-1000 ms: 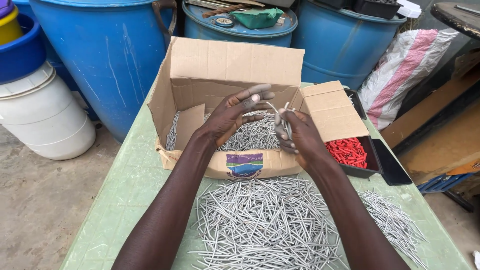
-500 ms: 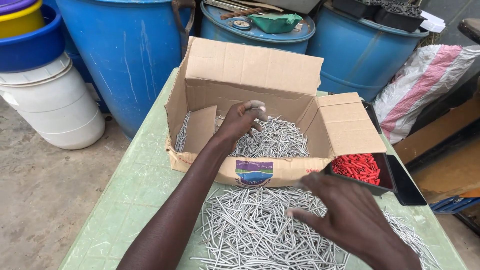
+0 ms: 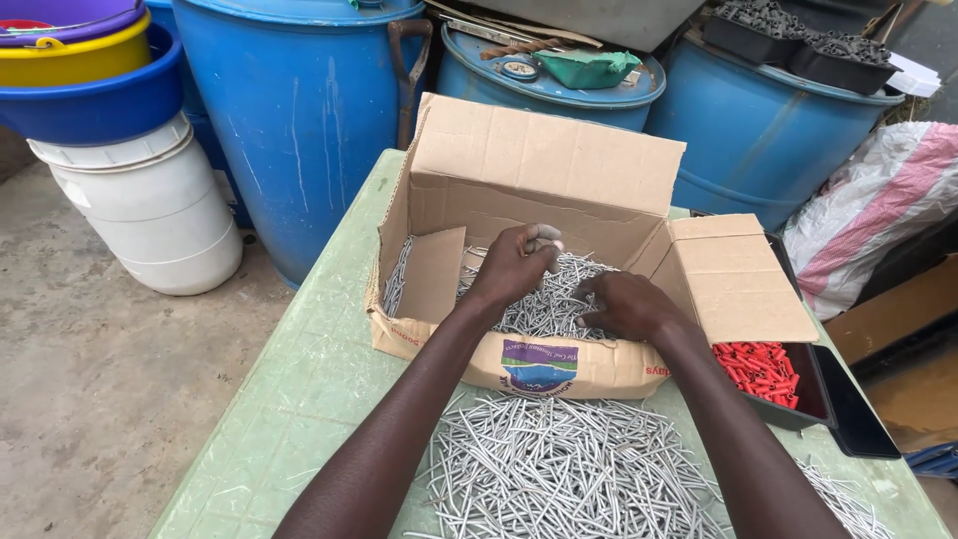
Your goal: The person repeatedly scoops silver nails from a cardboard box with both hands, separates them, and places them on a green table. The hands continue to gather and sort the nails throughout the clip.
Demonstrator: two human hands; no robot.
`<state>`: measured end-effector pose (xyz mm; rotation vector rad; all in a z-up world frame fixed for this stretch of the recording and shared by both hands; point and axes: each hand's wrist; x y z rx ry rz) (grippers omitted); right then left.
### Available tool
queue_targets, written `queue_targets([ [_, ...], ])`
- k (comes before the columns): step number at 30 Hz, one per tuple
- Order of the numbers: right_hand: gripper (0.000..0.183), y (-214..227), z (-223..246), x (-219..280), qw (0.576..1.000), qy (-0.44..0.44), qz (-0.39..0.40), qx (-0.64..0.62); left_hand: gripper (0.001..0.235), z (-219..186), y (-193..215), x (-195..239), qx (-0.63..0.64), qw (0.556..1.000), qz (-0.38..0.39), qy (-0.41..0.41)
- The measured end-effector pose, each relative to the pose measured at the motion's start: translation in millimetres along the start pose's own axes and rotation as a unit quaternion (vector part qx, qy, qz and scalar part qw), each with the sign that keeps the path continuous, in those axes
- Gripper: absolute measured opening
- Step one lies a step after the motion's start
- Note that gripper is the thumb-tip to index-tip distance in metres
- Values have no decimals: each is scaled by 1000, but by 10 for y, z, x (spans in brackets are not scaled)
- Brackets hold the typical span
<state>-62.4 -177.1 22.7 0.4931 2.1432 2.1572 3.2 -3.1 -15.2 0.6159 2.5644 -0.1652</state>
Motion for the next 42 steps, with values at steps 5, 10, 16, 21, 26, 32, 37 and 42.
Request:
queue_targets([
  [5,55,-56,-15,62,998,39,5,-43,38,-15,-10,20,-60,998,14,-1],
  [10,41,-71,-39,127,996,61,-28,-61,42,-71,10,40,-159,985,60,-13],
  [16,18,22,-105,176,964,91,-124,-218,37,-106,-25,43,-219,974,54,-38],
  [21,27,112,-96,252,798,82,-4,-597,39,-144,-77,41,-153,984,87,-27],
  [26,19,189,-89,384,757,123,6,-642,39,-291,-153,108,-23,995,96,-11],
  [32,14,179,-131,445,744,130,19,-655,32,-266,-174,82,39,995,96,-7],
  [37,12,147,-148,403,748,125,13,-652,34,-278,-197,90,64,991,119,13],
  [42,9,189,-84,432,747,102,-11,-656,26,-307,-169,121,50,989,142,4],
])
Point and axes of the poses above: each hand's wrist, its own x-axis away from the middle knuckle, its own y-axis out of the back of the hand, z = x × y, and after that the axes turned 12 degrees about -y, right-handed
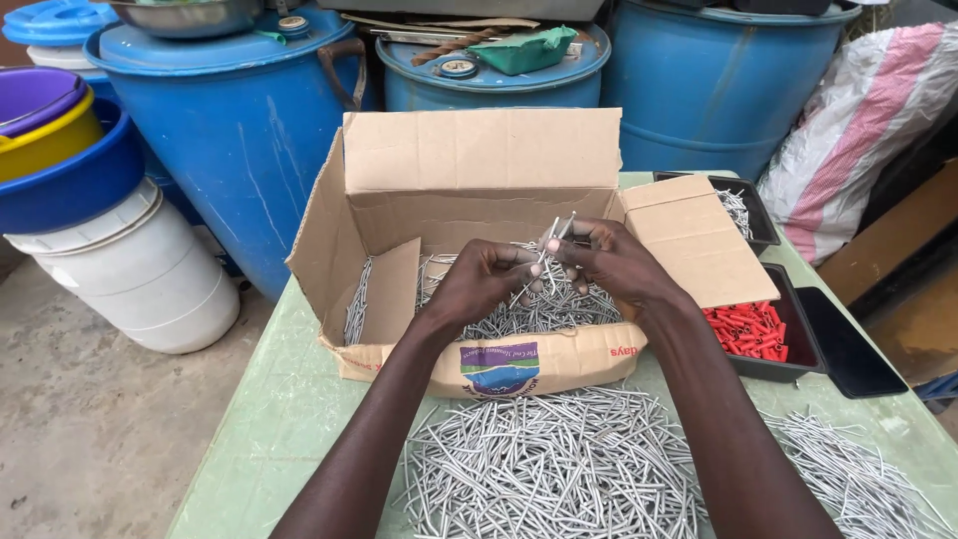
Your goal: The person repeatedly scoops silver nails from a cardboard box with both hands, separates them, and places them on a green table. The hands continue to gather and sort the nails throughout the clip.
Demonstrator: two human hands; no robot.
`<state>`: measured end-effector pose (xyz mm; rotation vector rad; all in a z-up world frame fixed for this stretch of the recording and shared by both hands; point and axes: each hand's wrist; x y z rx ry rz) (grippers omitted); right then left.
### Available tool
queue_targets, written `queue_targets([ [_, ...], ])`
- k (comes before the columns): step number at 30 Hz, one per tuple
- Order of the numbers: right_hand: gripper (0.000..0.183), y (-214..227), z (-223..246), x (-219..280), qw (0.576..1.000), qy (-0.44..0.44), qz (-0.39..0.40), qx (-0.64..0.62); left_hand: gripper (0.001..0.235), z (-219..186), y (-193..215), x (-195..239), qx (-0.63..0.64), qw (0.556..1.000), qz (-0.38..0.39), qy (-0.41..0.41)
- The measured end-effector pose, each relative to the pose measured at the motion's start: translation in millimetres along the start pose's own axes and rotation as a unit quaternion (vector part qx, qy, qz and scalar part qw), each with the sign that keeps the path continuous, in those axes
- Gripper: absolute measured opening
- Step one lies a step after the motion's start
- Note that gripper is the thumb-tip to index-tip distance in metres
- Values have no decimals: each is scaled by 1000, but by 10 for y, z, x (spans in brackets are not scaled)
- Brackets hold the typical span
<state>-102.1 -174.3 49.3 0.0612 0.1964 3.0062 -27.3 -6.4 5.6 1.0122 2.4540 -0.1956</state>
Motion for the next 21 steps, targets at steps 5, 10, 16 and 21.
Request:
queue_targets([
  [5,13,-32,14,29,1000,-16,8,3,21,78,55,11,-2,1000,-10,-8],
  [10,18,-58,29,14,999,-28,28,10,21,65,63,41,4,1000,-11,4],
  [16,17,82,-143,-164,999,-8,29,-32,24,94,40,22,41,999,7,13],
  [21,19,79,-99,-162,990,-24,43,-130,30,99,33,5,37,999,16,23],
])
Point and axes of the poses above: each hand's wrist, its own x-axis away from the middle knuckle, its own y-axis out of the back of the hand, z = x × y, and after that the axes turned 12 degrees about -y, right-handed
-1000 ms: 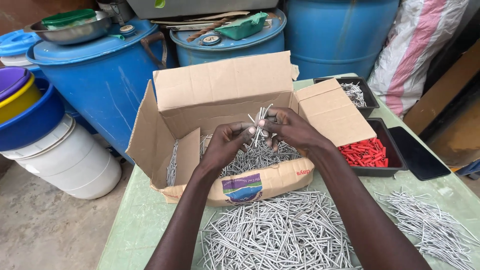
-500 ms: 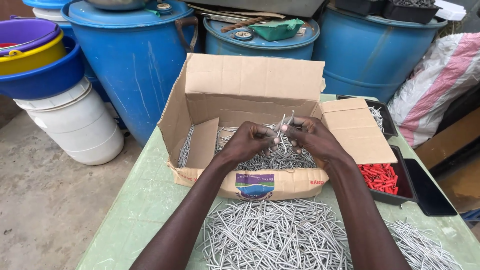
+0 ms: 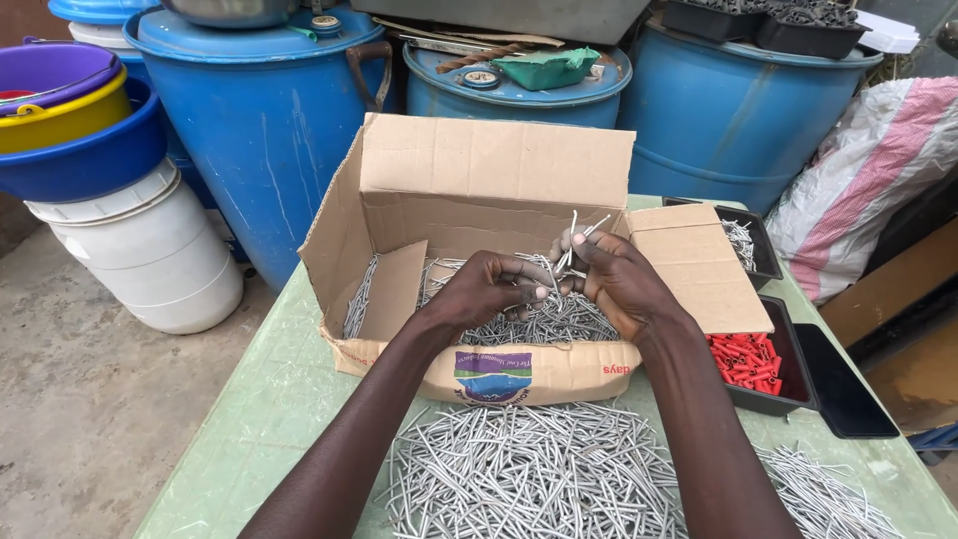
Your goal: The person repeatedly scoops silver nails from a cardboard box with both hands, separates them, and places them on a green table. The hands continue to gather and sort the nails throughout the clip.
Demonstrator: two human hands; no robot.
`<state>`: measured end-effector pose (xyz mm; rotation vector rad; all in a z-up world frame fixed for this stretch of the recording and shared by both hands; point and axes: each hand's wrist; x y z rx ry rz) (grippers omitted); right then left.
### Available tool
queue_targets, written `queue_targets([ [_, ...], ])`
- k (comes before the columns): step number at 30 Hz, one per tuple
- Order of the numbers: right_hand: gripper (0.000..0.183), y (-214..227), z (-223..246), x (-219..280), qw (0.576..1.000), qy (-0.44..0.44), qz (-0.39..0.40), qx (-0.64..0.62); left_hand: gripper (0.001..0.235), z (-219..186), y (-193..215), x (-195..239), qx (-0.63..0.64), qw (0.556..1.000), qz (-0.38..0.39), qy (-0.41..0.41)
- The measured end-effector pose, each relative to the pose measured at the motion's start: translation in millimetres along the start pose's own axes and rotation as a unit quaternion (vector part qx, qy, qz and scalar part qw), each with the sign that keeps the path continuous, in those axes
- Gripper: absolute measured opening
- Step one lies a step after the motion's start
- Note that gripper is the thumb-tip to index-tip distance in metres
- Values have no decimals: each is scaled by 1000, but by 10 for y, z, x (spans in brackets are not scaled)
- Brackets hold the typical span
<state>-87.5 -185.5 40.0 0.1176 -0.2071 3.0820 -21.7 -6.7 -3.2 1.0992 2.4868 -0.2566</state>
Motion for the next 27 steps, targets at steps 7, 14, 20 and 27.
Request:
queue_targets([
  [7,21,-31,1,62,999,-26,13,37,24,-20,-32,10,0,1000,1,21],
  [14,20,-6,-20,19,997,-24,7,68,22,27,12,-3,26,999,-23,18],
  [20,16,-31,20,7,995,-89,-14,46,29,38,120,-35,94,989,-115,8],
  [27,12,-333,-73,85,993,-31,-35,113,35,167,151,-67,111,986,-124,-10],
])
Point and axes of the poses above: each hand's wrist, its own x-axis away from the middle knuckle, its own y-axis out of the back of the hand, z = x × y, and after that the axes turned 12 degrees about -y, right-handed
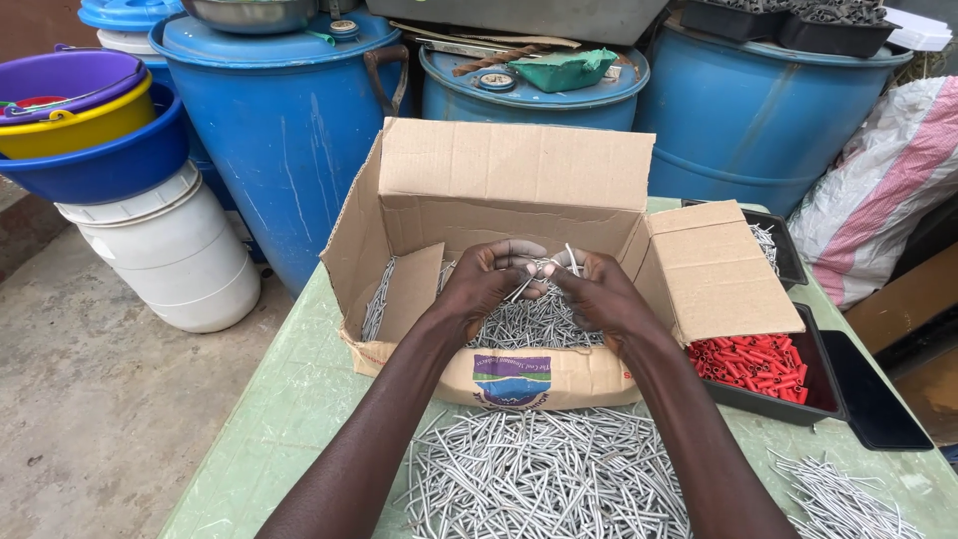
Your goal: The person repeatedly scoops silver nails from a cardboard box with both hands, separates them, and places them on a green table. The hands continue to gather and sort the nails throughout the clip.
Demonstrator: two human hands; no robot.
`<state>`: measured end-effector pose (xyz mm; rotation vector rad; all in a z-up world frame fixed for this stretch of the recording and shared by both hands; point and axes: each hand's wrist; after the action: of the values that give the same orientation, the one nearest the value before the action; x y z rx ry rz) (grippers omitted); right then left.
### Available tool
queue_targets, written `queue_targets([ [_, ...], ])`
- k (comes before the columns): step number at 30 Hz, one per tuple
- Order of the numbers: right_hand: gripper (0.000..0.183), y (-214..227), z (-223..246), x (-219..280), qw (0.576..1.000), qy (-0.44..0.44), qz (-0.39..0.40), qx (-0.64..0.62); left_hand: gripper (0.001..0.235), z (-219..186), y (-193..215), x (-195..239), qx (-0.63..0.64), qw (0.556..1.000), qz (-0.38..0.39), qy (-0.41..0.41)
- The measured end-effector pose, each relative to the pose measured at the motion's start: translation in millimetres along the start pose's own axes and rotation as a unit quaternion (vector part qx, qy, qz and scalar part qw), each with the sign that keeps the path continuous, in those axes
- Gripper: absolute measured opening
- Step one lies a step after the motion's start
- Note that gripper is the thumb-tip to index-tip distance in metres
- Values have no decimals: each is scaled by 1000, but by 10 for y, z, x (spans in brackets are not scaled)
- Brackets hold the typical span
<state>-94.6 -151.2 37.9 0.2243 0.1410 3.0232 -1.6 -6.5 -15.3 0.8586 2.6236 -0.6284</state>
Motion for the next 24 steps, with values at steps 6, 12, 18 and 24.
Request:
queue_targets([
  [6,12,-22,-56,-61,1000,-20,-18,-13,29,106,96,-65,44,994,-99,-23],
  [12,13,-211,81,101,999,-14,34,-27,30,78,30,-61,53,993,-101,-24],
  [18,18,-117,-34,-33,999,13,-32,5,30,-177,-93,30,-62,990,-113,-61],
  [24,21,50,80,-35,991,16,-98,-90,27,-97,-34,55,-344,934,-10,-92],
])
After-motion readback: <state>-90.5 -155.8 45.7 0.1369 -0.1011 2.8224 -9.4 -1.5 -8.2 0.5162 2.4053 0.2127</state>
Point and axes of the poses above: each hand's wrist, its own x-axis away from the middle knuckle, its own y-axis out of the back of the hand, z = x × y, and after that the axes turned 12 degrees about -y, right-handed
